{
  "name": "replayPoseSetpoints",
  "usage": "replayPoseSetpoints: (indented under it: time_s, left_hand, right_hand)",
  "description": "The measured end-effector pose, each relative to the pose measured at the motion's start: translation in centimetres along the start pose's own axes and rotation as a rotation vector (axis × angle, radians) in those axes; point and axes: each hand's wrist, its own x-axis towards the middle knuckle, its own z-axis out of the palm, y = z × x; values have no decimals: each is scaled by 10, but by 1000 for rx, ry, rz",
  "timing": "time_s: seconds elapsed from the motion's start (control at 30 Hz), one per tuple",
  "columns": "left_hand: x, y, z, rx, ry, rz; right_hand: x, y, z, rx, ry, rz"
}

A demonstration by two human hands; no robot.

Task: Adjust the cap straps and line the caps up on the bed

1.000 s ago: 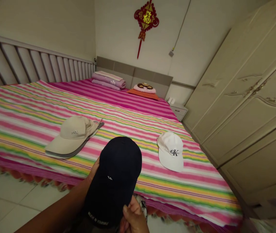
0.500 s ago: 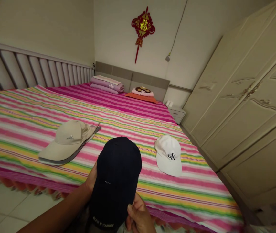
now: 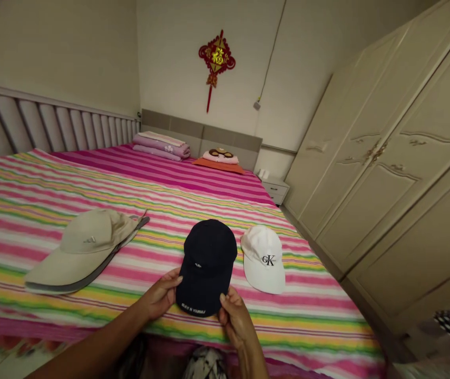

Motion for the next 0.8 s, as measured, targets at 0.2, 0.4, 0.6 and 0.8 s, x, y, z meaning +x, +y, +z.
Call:
replayPoseSetpoints:
  time_s: [0.2, 0.4, 0.6, 0.8]
  left_hand:
    - [50, 6, 18, 150, 183, -31]
    - [92, 2, 30, 229, 250, -23]
    - [107, -2, 30, 329, 284, -14]
    - [107, -9, 24, 461, 368, -12]
  right_hand:
    - [42, -7, -24, 17, 170, -37]
    - [71, -15, -43, -16, 293, -42]
    - [87, -14, -48, -173, 411, -34]
    - [89, -9, -49, -458, 498, -37]
